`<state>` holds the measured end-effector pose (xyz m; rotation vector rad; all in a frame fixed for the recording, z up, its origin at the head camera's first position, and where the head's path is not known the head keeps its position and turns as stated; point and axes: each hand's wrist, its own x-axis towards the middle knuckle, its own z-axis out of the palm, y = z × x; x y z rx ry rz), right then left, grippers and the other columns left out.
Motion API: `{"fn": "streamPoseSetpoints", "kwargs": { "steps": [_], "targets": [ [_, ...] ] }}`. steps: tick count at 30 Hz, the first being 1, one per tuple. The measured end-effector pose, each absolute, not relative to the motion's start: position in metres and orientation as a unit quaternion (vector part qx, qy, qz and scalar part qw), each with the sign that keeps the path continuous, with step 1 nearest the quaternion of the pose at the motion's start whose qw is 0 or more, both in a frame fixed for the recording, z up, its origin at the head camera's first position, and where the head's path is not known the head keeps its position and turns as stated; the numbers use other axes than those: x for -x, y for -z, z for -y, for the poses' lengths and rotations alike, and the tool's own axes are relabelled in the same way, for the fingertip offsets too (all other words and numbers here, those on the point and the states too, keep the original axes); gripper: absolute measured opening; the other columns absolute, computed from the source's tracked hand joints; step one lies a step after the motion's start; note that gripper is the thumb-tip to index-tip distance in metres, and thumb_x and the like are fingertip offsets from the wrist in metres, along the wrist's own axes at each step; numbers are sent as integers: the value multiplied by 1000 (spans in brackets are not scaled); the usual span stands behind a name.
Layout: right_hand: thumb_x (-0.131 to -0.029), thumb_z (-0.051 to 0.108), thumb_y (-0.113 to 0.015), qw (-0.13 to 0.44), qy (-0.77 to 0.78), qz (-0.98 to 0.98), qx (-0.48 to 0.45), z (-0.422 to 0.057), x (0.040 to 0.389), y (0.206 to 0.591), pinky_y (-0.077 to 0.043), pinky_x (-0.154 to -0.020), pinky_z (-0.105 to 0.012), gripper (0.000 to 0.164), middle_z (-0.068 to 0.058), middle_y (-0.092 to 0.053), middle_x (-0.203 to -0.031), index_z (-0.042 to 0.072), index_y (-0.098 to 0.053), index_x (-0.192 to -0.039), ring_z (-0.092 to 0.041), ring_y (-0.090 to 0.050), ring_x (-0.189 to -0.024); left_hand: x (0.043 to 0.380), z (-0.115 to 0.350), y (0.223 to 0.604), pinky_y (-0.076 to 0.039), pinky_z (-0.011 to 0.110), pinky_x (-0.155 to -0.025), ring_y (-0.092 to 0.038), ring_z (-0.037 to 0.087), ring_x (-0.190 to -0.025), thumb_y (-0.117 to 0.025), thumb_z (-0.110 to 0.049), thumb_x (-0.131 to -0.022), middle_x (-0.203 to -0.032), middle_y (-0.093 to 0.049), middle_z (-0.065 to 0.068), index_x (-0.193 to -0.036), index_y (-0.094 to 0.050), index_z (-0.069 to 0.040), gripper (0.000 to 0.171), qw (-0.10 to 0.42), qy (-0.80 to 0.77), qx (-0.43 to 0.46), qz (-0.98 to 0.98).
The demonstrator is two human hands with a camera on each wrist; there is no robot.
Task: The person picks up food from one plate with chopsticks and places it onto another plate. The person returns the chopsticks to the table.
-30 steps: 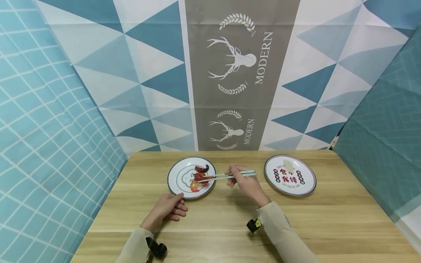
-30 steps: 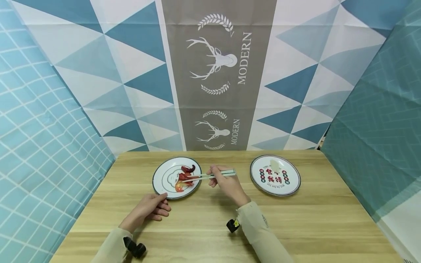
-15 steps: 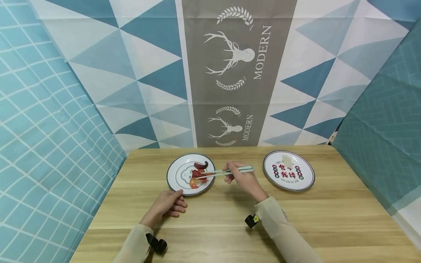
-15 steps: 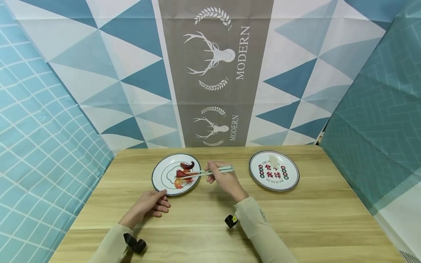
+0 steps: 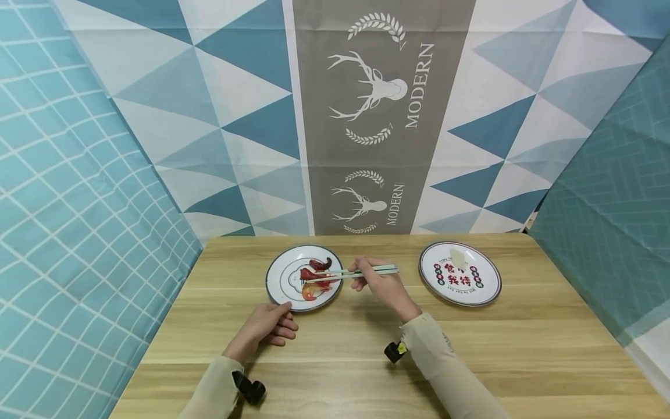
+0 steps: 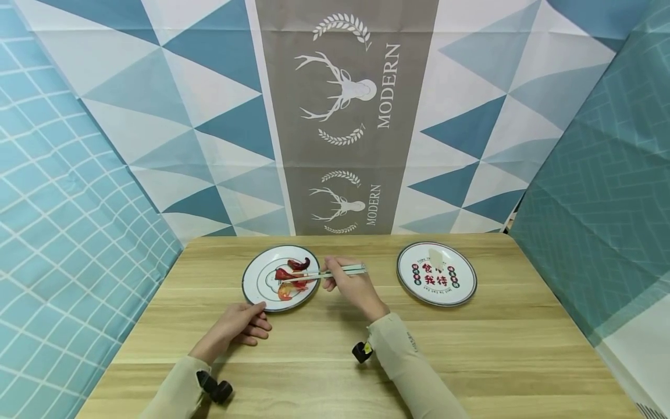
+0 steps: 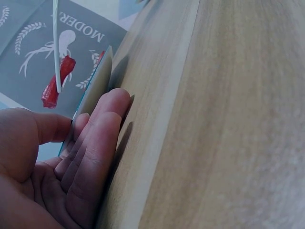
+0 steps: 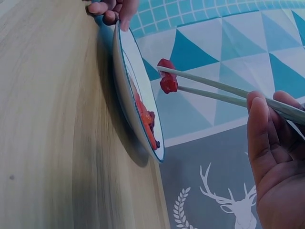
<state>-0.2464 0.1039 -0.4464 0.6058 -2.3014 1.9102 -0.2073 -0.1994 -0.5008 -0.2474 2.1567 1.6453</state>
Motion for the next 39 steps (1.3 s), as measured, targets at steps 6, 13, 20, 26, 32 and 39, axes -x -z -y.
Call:
{"fn": "streamPoseSetpoints", "kwargs": {
  "steps": [6,13,20,26,32,39],
  "targets": [
    [-110,27,-49,33,-629,752,-194,-99,246,448,-62,-61,-31,41,-20,-73,-77,-4,-74,-99,-19,-70,-62,206,199,500,-61,29,-55,-74,14,-68,-51,-39,-107,-85,-76,8,-100,-65,1,43,209,-589,93,-775],
    [-111,18,-47,28,-643,740,-194,-93,246,451,-63,-61,-34,39,-25,-72,-80,-10,-72,-102,-34,-70,-66,205,198,501,-61,28,-55,-74,13,-68,-50,-39,-108,-85,-76,7,-99,-66,1,43,210,-587,94,-776],
    [-111,20,-48,36,-636,742,-212,-86,249,457,-62,-60,-32,39,-28,-71,-78,-8,-72,-100,-25,-70,-63,206,198,501,-61,27,-55,-74,13,-68,-49,-38,-108,-84,-76,7,-99,-66,0,43,211,-588,95,-775],
    [-110,20,-48,41,-629,746,-218,-81,252,459,-62,-62,-29,37,-19,-72,-77,-5,-73,-99,-17,-69,-64,208,198,500,-61,28,-55,-74,13,-68,-50,-38,-108,-84,-76,7,-99,-66,-1,42,209,-591,97,-773],
    [-110,22,-49,39,-624,749,-219,-76,252,461,-62,-65,-27,37,-25,-72,-83,-5,-73,-100,-26,-71,-67,209,199,499,-61,28,-55,-74,13,-68,-50,-38,-108,-83,-76,7,-98,-66,0,42,209,-592,92,-773],
    [-110,29,-51,35,-626,749,-213,-73,252,462,-62,-69,-28,38,-27,-70,-94,1,-74,-99,-31,-73,-73,208,198,499,-61,28,-55,-74,13,-67,-50,-37,-108,-83,-76,7,-98,-66,0,42,210,-592,91,-773]
  ]
}}
